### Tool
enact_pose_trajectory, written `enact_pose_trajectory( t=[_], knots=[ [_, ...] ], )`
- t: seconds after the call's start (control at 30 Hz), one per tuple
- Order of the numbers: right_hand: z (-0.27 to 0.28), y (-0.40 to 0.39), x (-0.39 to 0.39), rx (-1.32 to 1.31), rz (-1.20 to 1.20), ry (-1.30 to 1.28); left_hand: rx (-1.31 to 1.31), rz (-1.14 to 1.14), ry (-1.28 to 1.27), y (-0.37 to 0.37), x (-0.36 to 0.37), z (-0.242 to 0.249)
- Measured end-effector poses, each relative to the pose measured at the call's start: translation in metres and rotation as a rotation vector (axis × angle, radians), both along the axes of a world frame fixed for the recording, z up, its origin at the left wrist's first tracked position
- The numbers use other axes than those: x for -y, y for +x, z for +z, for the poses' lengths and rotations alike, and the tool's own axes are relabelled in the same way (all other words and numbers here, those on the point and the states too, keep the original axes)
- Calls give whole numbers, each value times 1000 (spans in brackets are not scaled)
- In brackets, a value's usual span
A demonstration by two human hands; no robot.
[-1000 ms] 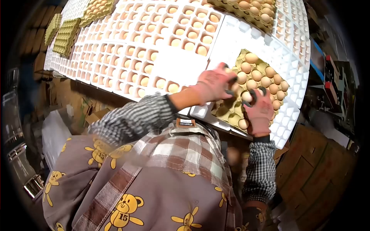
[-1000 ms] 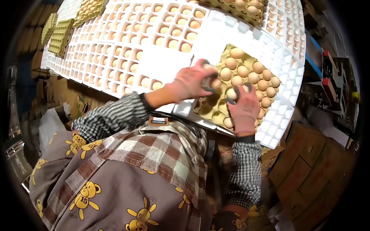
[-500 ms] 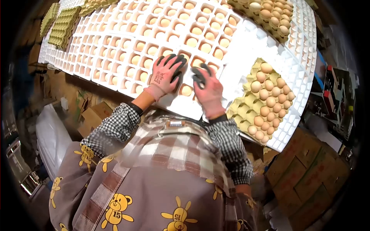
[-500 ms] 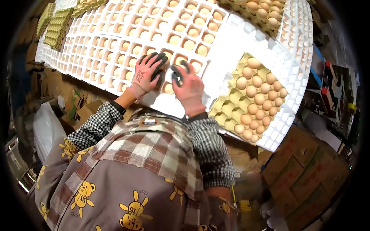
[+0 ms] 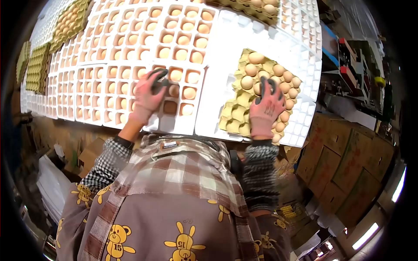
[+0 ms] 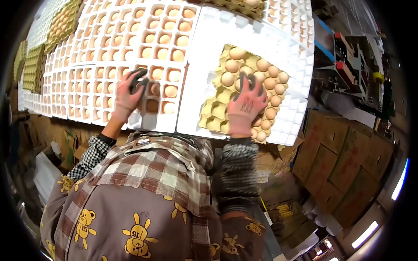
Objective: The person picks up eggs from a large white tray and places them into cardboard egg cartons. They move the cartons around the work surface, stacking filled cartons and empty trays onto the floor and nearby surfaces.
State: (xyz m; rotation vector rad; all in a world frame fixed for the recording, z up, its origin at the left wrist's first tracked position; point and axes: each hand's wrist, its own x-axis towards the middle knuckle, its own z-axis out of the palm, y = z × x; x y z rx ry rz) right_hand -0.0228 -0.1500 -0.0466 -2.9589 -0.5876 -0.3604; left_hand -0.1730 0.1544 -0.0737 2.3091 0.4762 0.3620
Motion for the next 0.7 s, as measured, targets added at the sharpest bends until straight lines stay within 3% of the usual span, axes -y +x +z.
enact_pose_trajectory(
  t=[0.03,0.07,0.1,0.17,0.23,0.27,0.3,0.33,0.37,0.4,0.43,0.5,0.53,0.57,0.63,0.67,0.7],
  knots=[
    [-6,11,14,0,23,-118,11,-90,-331,24,24,18],
    [-12,22,27,4,51,-234,-8,-251,-359,49,45,22],
    [-4,31,34,-180,80,-1,12,-391,-304,73,74,30],
    [10,37,45,-472,37,578,19,-589,221,115,127,39],
    [5,43,69,-1034,-248,1623,-212,-575,599,142,162,31],
    [5,47,73,-1038,-240,1625,-235,-569,505,148,161,25],
    [18,51,68,-810,-53,1347,-258,-570,416,154,157,28],
    [31,56,63,-573,111,1068,-146,-545,117,156,145,16],
    [19,65,64,-785,61,1235,-41,-511,-185,152,132,4],
    [8,74,66,-981,-26,1397,-93,-311,-991,150,128,7],
    [7,78,51,-773,92,979,-142,-214,-1259,157,115,15],
    [8,85,29,-229,276,185,-75,-332,-769,170,117,9],
    [2,88,26,-189,294,30,-72,-517,-85,180,123,25],
    [-1,91,31,-190,292,32,-206,-504,210,185,139,39],
    [2,102,43,-595,134,647,-336,-529,466,193,144,26],
    [11,105,57,-1007,-3,1087,-337,-518,468,196,138,22],
    [25,107,68,-1191,-101,1422,-271,-459,173,197,128,21]
  ],
)
